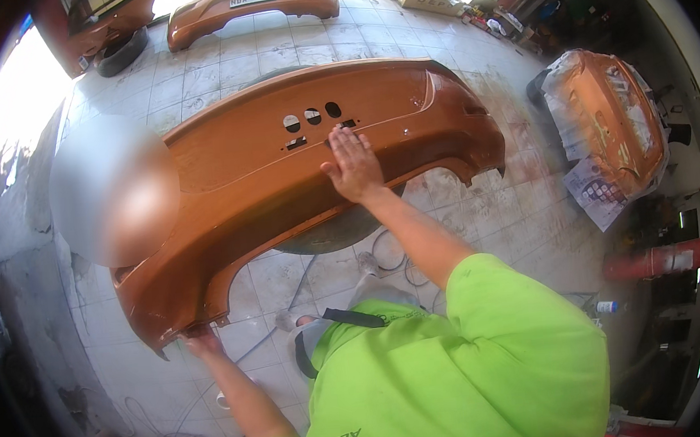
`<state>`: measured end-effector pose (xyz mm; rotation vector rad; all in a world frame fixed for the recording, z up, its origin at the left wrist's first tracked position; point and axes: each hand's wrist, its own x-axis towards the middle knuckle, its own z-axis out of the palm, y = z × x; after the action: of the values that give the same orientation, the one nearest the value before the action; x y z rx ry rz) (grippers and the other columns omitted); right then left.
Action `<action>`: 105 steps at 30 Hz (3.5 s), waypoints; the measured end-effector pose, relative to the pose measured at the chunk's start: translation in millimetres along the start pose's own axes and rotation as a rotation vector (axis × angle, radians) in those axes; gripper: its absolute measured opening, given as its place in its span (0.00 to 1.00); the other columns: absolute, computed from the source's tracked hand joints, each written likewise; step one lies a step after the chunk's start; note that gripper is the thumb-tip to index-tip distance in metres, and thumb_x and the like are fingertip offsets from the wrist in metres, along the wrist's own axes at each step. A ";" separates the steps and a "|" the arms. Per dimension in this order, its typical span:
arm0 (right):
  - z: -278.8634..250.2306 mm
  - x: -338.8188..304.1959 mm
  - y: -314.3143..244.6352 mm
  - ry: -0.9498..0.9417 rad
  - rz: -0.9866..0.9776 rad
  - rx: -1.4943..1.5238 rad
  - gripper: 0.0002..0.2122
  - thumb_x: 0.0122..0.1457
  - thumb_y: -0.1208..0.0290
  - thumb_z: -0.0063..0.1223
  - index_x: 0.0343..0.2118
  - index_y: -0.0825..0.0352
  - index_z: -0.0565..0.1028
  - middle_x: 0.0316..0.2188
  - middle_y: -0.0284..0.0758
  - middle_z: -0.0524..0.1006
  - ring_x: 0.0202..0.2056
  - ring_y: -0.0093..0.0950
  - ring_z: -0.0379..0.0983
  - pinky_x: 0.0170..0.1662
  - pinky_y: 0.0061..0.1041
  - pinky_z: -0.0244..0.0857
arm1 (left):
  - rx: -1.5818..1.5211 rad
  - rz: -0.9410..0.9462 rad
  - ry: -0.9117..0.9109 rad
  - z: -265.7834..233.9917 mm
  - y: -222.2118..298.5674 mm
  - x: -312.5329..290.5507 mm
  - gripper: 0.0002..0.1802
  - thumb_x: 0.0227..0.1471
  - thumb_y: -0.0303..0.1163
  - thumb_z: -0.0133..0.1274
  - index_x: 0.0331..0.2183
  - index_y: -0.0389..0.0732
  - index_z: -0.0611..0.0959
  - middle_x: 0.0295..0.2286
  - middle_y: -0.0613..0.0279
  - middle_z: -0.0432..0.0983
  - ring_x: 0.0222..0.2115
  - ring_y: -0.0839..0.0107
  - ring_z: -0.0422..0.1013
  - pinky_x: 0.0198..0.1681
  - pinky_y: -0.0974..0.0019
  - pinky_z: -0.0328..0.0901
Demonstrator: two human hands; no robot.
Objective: The person sands a brown car bumper with a sanding block, then wipes it with a pink cloth. The bumper is rotated and repositioned to access different areas during sanding and wiping.
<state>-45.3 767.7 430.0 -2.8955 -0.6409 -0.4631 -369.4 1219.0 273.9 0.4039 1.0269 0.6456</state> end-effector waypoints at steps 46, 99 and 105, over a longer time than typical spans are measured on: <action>47.1 -0.6 105.6 0.681 1.491 0.636 0.40 0.73 0.46 0.33 0.69 0.84 0.48 0.72 0.63 0.46 0.74 0.53 0.39 0.75 0.47 0.32 | 2.061 1.168 -1.500 437.6 -286.9 -203.5 0.32 0.71 0.53 0.33 0.69 0.53 0.64 0.70 0.51 0.53 0.71 0.51 0.49 0.69 0.39 0.48; 26.3 -4.8 -81.3 -0.132 -1.006 -0.133 0.36 0.68 0.46 0.40 0.74 0.61 0.52 0.76 0.29 0.48 0.77 0.27 0.35 0.78 0.37 0.23 | 1.304 0.946 -0.184 11.7 210.5 12.2 0.25 0.70 0.40 0.45 0.59 0.35 0.77 0.60 0.42 0.71 0.62 0.51 0.67 0.67 0.52 0.58; 16.4 9.6 -119.9 -0.175 -1.085 -0.190 0.37 0.69 0.43 0.35 0.73 0.66 0.55 0.76 0.33 0.47 0.77 0.32 0.33 0.77 0.42 0.23 | 0.617 0.042 0.221 -96.0 144.0 19.7 0.46 0.64 0.64 0.46 0.69 0.42 0.60 0.65 0.46 0.62 0.64 0.52 0.61 0.66 0.46 0.56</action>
<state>-84.5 882.5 425.9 -2.4807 -2.2829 -0.3611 -490.7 1341.0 301.0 0.9075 1.4302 0.4033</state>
